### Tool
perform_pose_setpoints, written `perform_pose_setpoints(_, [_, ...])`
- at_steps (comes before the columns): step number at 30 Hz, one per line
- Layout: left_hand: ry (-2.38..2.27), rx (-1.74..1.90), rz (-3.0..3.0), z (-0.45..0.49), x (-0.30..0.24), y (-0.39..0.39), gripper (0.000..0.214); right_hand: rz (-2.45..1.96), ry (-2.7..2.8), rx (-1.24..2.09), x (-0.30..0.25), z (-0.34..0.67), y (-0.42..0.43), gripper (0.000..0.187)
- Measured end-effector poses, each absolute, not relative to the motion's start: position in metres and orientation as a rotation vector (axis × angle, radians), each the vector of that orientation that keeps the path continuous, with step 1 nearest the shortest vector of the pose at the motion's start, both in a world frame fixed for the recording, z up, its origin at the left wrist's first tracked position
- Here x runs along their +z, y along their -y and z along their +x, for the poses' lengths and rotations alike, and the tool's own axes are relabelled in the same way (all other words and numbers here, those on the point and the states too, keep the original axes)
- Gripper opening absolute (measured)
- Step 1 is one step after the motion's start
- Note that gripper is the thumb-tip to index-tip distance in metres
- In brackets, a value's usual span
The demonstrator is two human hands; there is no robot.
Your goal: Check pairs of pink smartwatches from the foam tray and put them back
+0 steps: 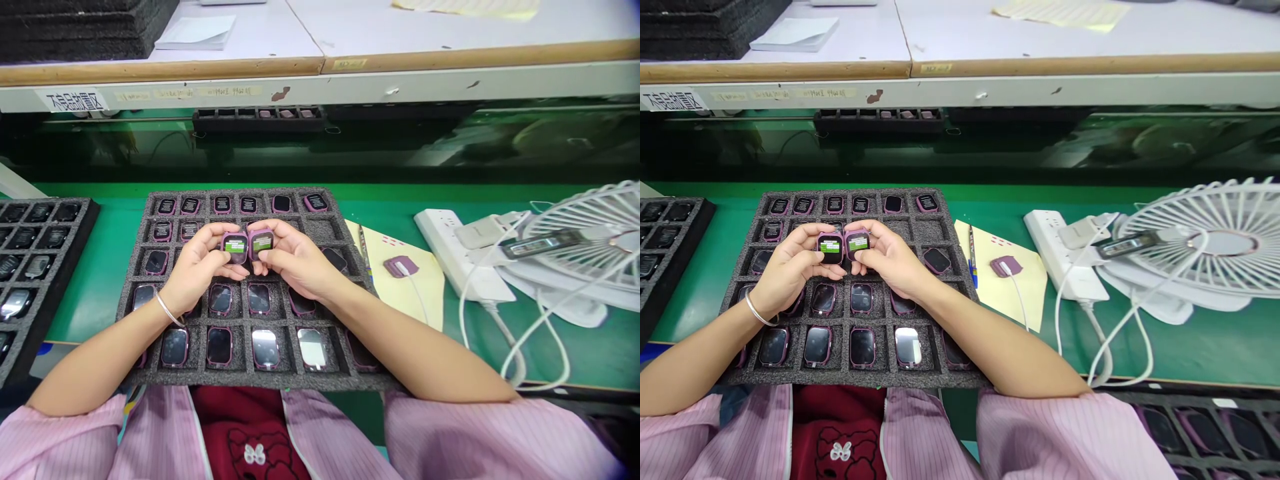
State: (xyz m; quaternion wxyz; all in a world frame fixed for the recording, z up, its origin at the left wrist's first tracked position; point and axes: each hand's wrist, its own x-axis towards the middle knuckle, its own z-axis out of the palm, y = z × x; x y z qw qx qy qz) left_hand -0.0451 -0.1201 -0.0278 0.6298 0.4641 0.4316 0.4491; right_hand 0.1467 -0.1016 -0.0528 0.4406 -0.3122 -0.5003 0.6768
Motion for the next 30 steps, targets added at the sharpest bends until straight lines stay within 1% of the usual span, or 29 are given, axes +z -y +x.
perform_pose_setpoints(8, [-0.983, 1.022, 1.066, -0.0448, -0.0275, 0.1195, 0.045, -0.777, 1.241, 1.691, -0.0525, 0.1469, 0.1013, 0.041])
perform_pose_setpoints(16, [-1.013, 1.099, 1.055, -0.0472, -0.0296, 0.1173, 0.054, -0.742, 1.146, 1.75, -0.0547, 0.1476, 0.099, 0.051])
perform_pose_setpoints(23, [-0.99, 1.11, 1.051, -0.0485, -0.0319, 0.1151, 0.075, -0.704, 1.13, 1.731, -0.0585, 0.1471, 0.098, 0.06])
perform_pose_setpoints(30, [-0.976, 1.113, 1.075, -0.0478, -0.0333, 0.1138, 0.069, -0.71, 1.145, 1.726, -0.0576, 0.1477, 0.098, 0.061])
